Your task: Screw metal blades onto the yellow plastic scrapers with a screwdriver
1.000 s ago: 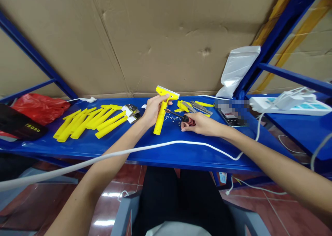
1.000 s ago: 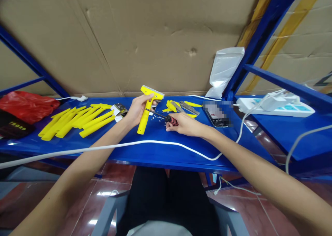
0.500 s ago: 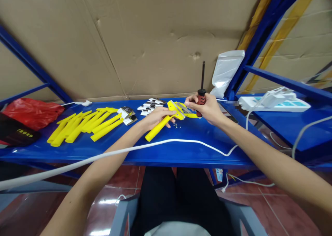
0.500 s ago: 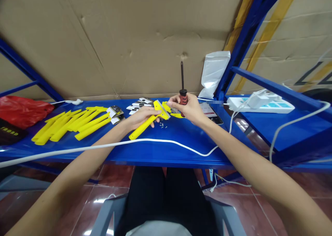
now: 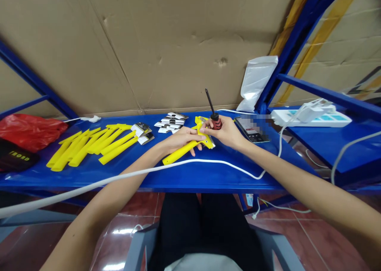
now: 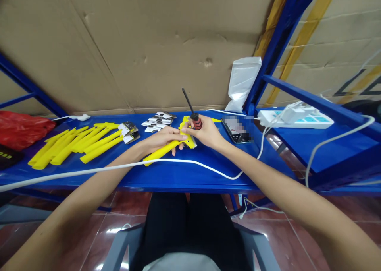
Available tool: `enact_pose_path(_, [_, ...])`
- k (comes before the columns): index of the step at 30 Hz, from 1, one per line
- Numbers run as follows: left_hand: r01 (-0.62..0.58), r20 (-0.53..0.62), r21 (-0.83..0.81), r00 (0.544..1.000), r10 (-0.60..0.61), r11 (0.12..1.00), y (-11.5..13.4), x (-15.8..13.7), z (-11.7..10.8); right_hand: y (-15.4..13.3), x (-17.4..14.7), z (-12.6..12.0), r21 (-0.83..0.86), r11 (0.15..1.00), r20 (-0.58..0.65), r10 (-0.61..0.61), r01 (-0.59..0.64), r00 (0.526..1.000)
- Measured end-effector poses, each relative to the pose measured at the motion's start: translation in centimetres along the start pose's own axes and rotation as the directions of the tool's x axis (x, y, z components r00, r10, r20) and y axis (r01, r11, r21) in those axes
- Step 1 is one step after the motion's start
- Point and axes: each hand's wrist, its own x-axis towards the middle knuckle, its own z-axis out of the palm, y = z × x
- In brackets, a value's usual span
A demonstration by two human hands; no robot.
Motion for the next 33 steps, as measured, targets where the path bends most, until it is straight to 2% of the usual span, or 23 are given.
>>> enact_pose_path(5, [0.017,-0.022,-0.005,1.0,-0.017,1.0,-0.1,0.0,0.3,0.8,0.1,0.3,-0.056,0.998,-0.027,-0.035,0.033,0.999])
enact_pose_path(11, [0.027,-0.034,-0.018,0.999,-0.028,0.999,-0.2,0.0,0.5,0.8,0.1,0.2,-0.136,0.991,-0.07,-0.012,0.002,0.997])
enact_pose_path(19, [-0.004,-0.019,-0.002,1.0,0.004,1.0,0.4,-0.4,1.0,0.2,-0.2,0.1,-0.036,0.993,-0.039,0.114,-0.116,0.993])
enact_pose_path(27, [-0.054,-0.129,-0.044,0.991,0.048,0.998,0.8,-0.4,0.7,0.0,0.3,-0.9,-0.021,0.989,-0.04,0.147,-0.148,0.988])
enact_pose_path(33, [-0.057,-0.14,-0.042,0.989,0.05,0.997,0.6,-0.2,0.6,-0.1,0.5,-1.4,0.017,0.979,0.008,0.203,-0.203,0.979])
